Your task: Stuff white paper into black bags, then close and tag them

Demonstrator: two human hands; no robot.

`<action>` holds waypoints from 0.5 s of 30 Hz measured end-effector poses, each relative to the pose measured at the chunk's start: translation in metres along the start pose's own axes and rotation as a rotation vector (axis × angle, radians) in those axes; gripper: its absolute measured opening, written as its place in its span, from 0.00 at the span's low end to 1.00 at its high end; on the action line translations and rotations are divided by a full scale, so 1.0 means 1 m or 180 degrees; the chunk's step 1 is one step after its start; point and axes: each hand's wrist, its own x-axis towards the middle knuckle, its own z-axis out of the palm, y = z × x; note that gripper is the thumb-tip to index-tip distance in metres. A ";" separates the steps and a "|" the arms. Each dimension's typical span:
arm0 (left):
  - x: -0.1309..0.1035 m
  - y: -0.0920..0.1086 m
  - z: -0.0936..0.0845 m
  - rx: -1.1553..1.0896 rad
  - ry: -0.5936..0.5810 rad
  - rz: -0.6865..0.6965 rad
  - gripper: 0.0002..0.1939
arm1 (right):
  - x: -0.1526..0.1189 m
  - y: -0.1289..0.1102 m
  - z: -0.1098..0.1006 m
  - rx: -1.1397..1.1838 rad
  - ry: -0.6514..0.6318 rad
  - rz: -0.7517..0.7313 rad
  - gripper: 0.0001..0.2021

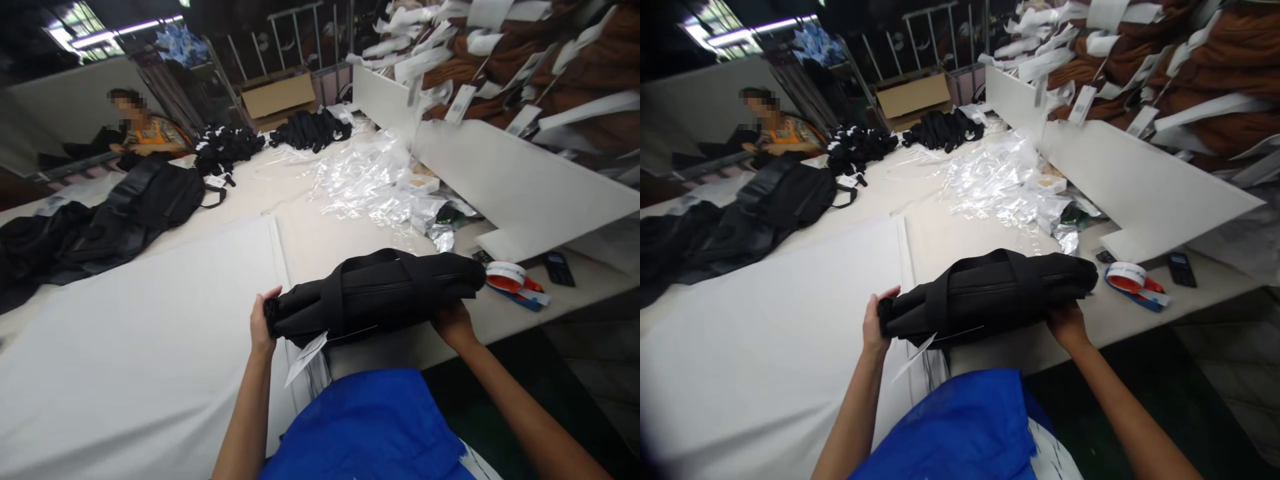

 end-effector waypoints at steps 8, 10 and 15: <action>-0.045 0.038 0.016 0.2261 -0.1135 0.0956 0.42 | 0.065 0.032 -0.020 0.0205 -0.0188 -0.0179 0.22; -0.040 0.042 0.025 0.2577 -0.0990 0.1129 0.36 | 0.084 0.034 -0.027 0.0154 -0.0244 -0.0391 0.25; -0.024 0.042 0.047 0.3086 -0.0271 0.1029 0.18 | 0.087 0.013 -0.037 0.0381 -0.0883 -0.0557 0.32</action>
